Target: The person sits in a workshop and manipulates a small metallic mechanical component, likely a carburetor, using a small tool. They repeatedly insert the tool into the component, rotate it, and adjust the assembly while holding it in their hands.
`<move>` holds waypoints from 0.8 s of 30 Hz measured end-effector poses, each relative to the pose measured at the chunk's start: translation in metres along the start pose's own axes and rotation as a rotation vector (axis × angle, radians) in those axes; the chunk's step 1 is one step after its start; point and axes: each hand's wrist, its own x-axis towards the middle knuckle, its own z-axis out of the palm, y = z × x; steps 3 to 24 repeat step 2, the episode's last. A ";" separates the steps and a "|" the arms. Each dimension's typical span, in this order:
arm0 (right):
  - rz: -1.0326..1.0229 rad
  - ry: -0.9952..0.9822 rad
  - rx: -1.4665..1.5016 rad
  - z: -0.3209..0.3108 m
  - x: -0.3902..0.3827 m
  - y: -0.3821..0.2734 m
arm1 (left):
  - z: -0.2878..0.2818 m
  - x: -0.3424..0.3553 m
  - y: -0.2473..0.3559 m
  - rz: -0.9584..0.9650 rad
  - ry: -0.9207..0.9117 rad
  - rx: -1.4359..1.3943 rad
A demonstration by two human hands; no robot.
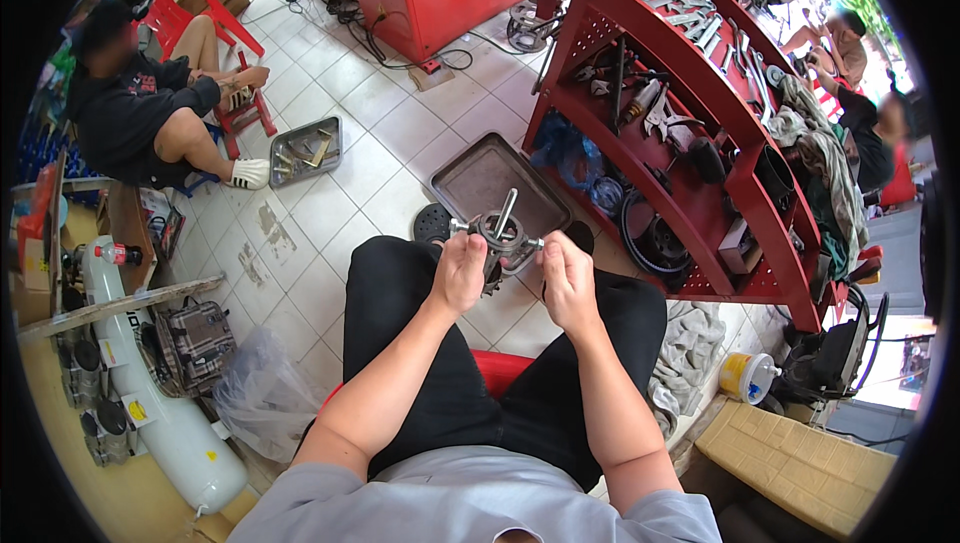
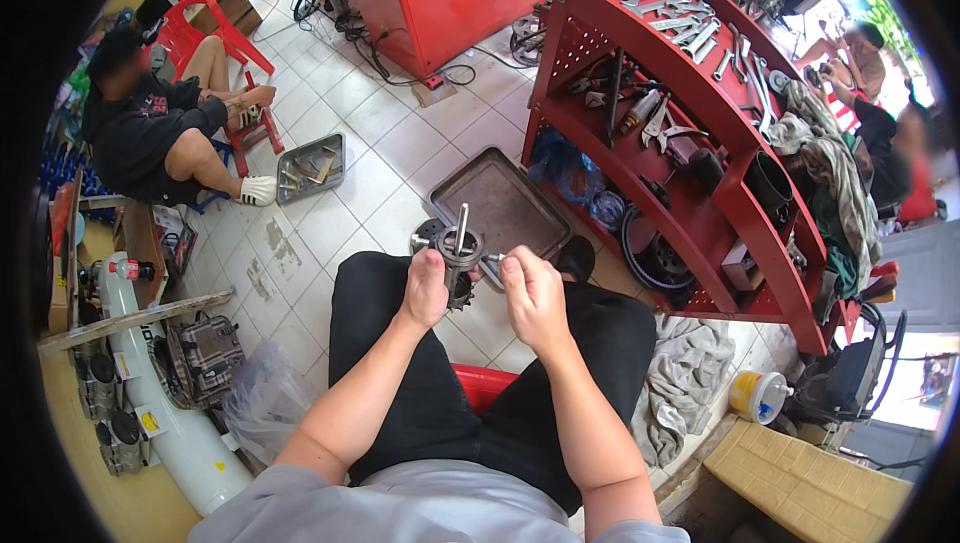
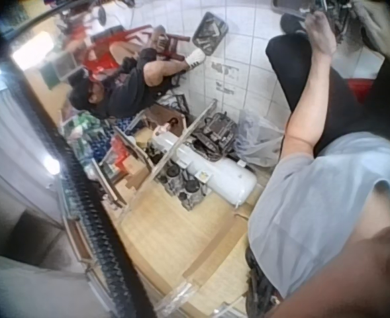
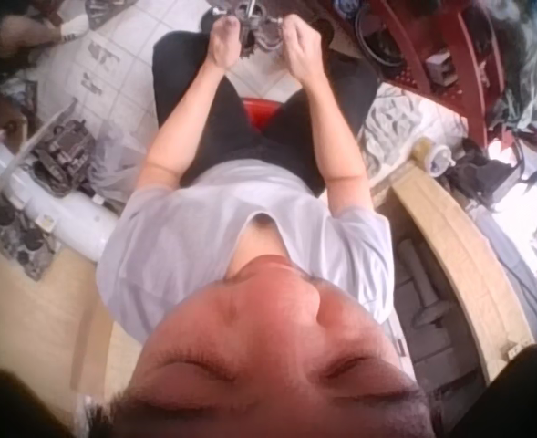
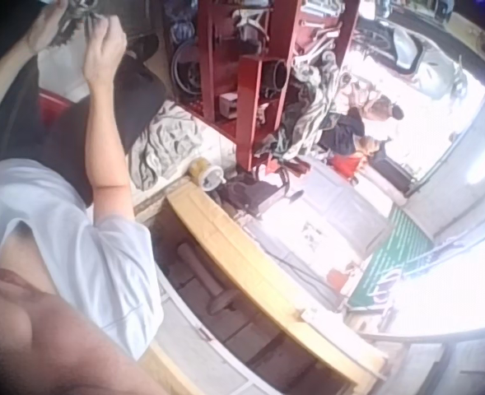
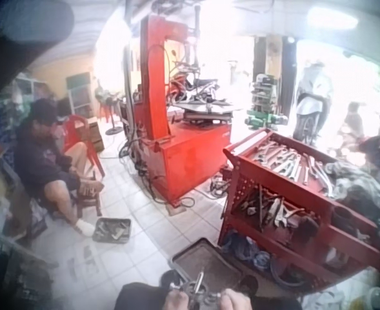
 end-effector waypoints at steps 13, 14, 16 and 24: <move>0.163 -0.025 0.146 0.003 -0.003 0.004 | -0.001 0.001 -0.007 0.037 0.015 0.017; 0.163 -0.025 0.146 0.003 -0.003 0.004 | -0.001 0.001 -0.007 0.037 0.015 0.017; 0.163 -0.025 0.146 0.003 -0.003 0.004 | -0.001 0.001 -0.007 0.037 0.015 0.017; 0.163 -0.025 0.146 0.003 -0.003 0.004 | -0.001 0.001 -0.007 0.037 0.015 0.017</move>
